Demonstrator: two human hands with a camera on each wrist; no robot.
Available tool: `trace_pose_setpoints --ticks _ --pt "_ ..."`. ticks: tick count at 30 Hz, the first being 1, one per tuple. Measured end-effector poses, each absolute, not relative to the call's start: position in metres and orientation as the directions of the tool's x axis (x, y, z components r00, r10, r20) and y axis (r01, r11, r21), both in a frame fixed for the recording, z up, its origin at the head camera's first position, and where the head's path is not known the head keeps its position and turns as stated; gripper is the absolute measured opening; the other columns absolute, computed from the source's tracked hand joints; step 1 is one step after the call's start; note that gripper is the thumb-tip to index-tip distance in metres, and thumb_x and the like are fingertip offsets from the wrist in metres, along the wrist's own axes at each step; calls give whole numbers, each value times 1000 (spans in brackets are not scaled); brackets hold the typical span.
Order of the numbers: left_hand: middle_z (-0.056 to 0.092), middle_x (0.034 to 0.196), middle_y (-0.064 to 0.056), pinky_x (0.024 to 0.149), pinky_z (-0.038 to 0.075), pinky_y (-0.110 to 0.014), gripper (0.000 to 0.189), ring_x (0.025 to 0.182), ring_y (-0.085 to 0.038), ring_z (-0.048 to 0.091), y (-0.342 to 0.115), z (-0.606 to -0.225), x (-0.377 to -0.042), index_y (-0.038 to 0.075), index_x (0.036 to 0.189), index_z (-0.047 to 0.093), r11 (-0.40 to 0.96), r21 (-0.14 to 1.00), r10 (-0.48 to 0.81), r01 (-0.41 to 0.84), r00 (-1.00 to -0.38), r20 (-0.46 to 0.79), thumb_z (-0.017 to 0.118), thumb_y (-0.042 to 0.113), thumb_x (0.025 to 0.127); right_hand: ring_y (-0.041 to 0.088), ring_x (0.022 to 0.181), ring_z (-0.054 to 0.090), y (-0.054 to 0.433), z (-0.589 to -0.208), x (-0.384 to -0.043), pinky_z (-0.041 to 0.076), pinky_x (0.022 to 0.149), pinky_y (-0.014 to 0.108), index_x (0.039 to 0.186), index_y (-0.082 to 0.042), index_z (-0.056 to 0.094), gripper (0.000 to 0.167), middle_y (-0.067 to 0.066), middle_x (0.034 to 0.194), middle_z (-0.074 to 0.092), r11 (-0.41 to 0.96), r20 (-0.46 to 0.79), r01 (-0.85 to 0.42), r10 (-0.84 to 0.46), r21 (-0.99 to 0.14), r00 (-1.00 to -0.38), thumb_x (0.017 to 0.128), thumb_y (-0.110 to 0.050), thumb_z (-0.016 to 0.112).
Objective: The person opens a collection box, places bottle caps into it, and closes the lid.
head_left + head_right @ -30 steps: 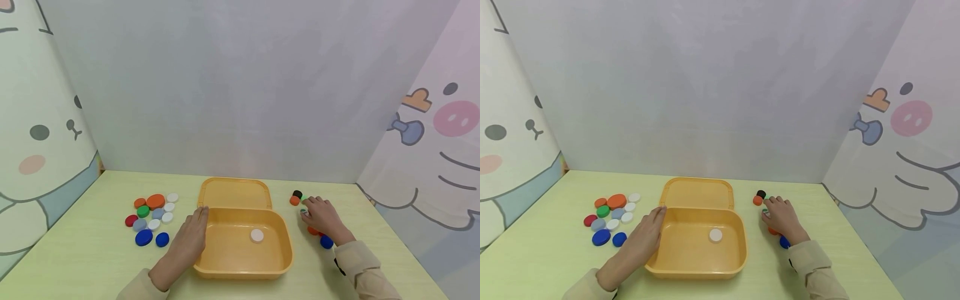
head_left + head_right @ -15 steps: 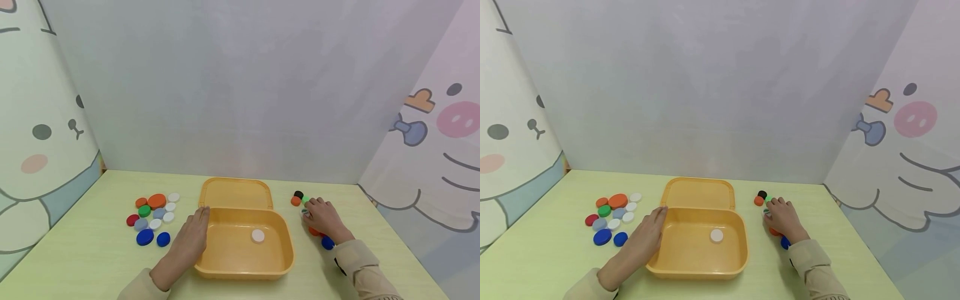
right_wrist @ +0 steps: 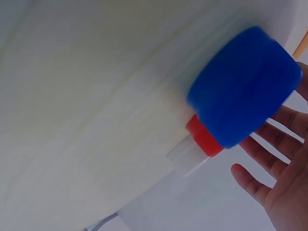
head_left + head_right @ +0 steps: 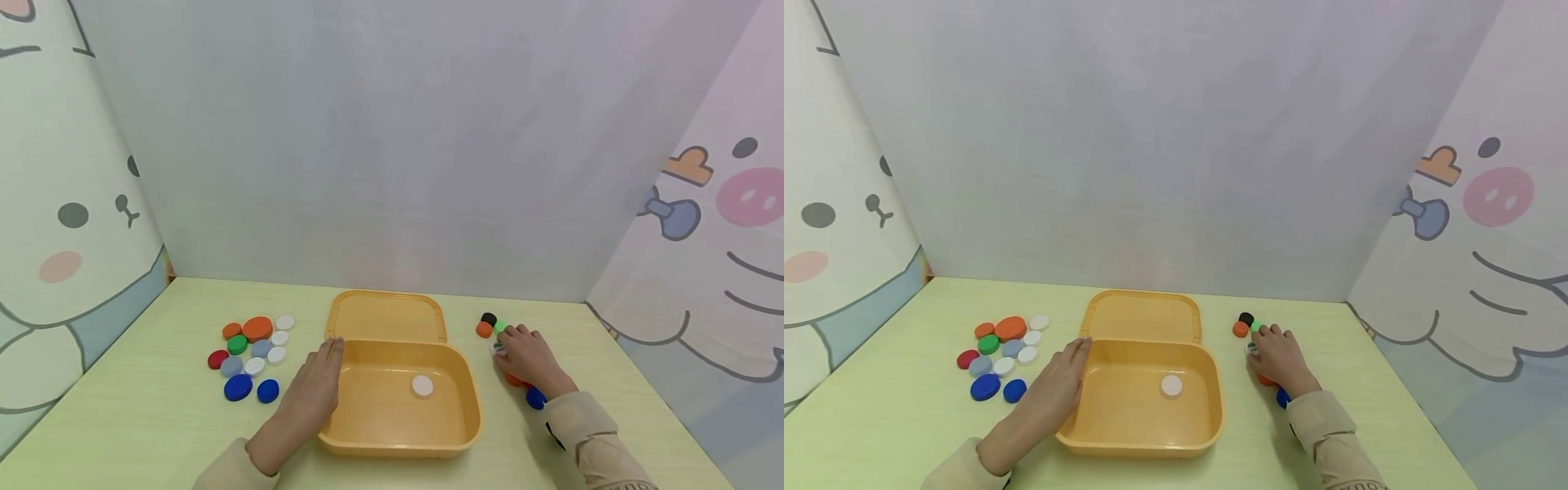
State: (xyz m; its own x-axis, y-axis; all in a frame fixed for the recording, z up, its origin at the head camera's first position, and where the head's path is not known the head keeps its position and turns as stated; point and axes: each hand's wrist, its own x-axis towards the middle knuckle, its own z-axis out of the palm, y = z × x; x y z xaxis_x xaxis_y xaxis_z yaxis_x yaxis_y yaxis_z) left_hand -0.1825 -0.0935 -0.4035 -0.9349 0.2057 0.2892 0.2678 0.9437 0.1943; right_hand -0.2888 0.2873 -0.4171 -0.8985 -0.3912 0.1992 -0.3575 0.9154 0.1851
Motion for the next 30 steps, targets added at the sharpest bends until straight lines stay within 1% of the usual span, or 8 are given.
trace_pose_setpoints --ticks 8,19,24,28,30 --pt "43 133 -19 87 49 -40 54 103 -30 52 -93 -402 -183 -1 135 37 945 203 200 256 -945 258 58 4 86 25 84 50 286 -415 -287 46 71 45 96 -8 63 31 9 96 61 918 200 -357 -388 174 -900 78 -32 68" --pt "42 133 -19 88 48 -41 54 105 -31 51 -94 -401 -183 -1 136 36 942 209 208 262 -945 251 58 4 86 26 86 52 277 -401 -281 46 69 42 98 -7 63 31 9 96 61 902 272 -390 -428 184 -862 78 -30 67" --pt "42 134 -19 88 48 -41 55 105 -31 51 -94 -400 -182 -1 136 36 941 211 209 264 -946 249 58 3 86 25 85 53 267 -389 -274 47 69 41 95 -8 62 28 7 94 61 887 319 -423 -461 185 -828 78 -29 68" --pt "43 133 -19 87 49 -41 55 105 -31 51 -94 -401 -183 -1 136 36 941 210 209 266 -943 258 58 3 86 23 83 53 256 -378 -266 46 67 39 93 -9 63 27 5 90 61 864 360 -462 -503 198 -786 76 -29 70" --pt "43 132 -20 87 49 -41 54 105 -31 52 -95 -401 -183 -1 136 36 941 208 209 266 -942 261 58 3 86 23 85 53 250 -373 -262 46 67 38 94 -10 63 27 4 91 61 850 375 -481 -526 213 -764 76 -29 70"
